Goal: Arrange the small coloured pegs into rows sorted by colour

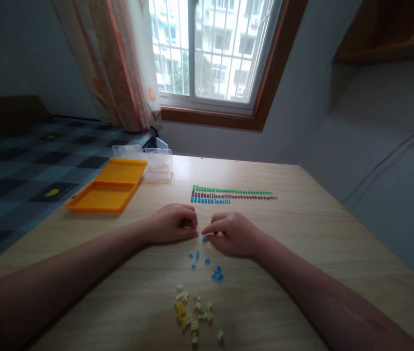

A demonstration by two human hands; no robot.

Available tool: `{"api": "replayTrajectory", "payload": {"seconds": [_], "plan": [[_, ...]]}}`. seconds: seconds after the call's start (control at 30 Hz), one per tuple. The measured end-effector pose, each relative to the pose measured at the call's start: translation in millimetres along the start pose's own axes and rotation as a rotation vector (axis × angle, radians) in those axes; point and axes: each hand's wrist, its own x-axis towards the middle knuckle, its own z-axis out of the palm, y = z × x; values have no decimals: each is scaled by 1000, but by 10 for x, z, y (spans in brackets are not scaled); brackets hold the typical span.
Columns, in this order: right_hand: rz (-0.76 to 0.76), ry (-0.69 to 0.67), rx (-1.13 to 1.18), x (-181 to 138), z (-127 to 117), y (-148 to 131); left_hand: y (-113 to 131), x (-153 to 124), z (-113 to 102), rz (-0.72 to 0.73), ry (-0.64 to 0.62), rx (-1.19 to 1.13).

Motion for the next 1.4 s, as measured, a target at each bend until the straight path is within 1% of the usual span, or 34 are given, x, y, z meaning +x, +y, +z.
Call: {"api": "replayTrajectory", "payload": {"seconds": [0.2,0.33,0.47,0.7,0.8,0.9,1.0,1.1,1.17,1.23,1.4], "plan": [[5,-106,-41,-1,-19,55,-48,4,30,5,8,-3],[41,-128,-33,13,-65,61,-61,5,39,13,9,-6],[84,-165,15,29,-109,62,-51,9,30,16,11,-11],[139,-168,141,51,-127,55,-49,9,24,14,5,-21],[153,-114,149,54,-211,156,-52,8,28,7,2,-26],[236,-20,90,15,-377,373,-46,8,27,-2,-1,-24],[329,-31,2,-69,-558,625,-41,9,25,-7,2,-19],[375,-104,-83,-152,-672,801,-47,11,24,0,6,-26],[379,-130,-116,-183,-687,865,-51,12,22,0,7,-30],[367,-105,-136,-194,-660,899,-52,14,18,-2,7,-28],[351,68,-212,-172,-591,887,-44,15,13,-8,17,-27]]}}
